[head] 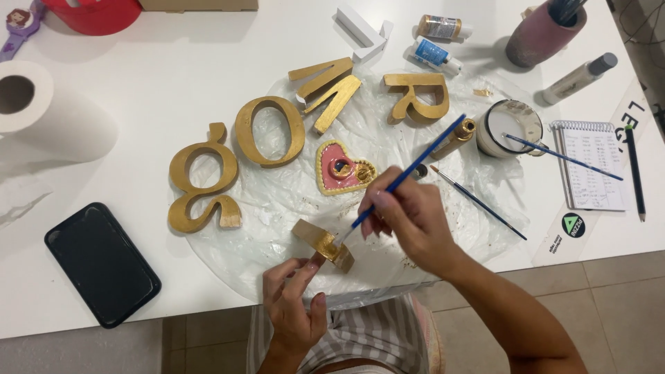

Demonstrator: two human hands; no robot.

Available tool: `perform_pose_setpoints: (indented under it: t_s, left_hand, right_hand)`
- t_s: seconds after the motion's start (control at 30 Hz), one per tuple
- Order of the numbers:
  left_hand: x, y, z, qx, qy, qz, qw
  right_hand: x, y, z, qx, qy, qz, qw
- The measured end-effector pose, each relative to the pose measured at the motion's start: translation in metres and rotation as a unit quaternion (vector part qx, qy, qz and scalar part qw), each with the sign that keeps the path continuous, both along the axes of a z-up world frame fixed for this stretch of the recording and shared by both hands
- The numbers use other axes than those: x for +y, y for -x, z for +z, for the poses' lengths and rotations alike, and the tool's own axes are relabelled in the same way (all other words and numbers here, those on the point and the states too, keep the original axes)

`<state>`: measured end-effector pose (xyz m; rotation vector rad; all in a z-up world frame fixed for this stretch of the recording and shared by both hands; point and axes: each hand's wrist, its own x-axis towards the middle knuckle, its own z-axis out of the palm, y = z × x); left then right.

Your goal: The person paints wooden letters with gold paint using a brush. They dip the brush into a container of paint and apply it to the surfaces of the letters, which are laid out on a plastic sheet on a table.

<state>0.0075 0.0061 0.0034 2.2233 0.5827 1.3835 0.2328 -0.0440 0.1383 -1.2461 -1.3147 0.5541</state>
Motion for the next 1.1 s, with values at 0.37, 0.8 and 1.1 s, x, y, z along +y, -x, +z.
perform_pose_setpoints:
  t_s: [0.37, 0.8, 1.1]
  left_hand:
    - [-0.001, 0.001, -0.001, 0.006, 0.003, 0.002, 1.0]
    - [-0.001, 0.001, 0.001, 0.015, 0.003, -0.009, 1.0]
    - [-0.002, 0.001, 0.001, 0.02, 0.005, -0.004, 1.0]
  right_hand:
    - [-0.011, 0.004, 0.011, 0.036, -0.013, -0.036, 0.999]
    - [-0.025, 0.019, -0.009, 0.107, -0.089, -0.01, 0.99]
    - [-0.023, 0.015, -0.005, 0.078, -0.075, 0.001, 0.994]
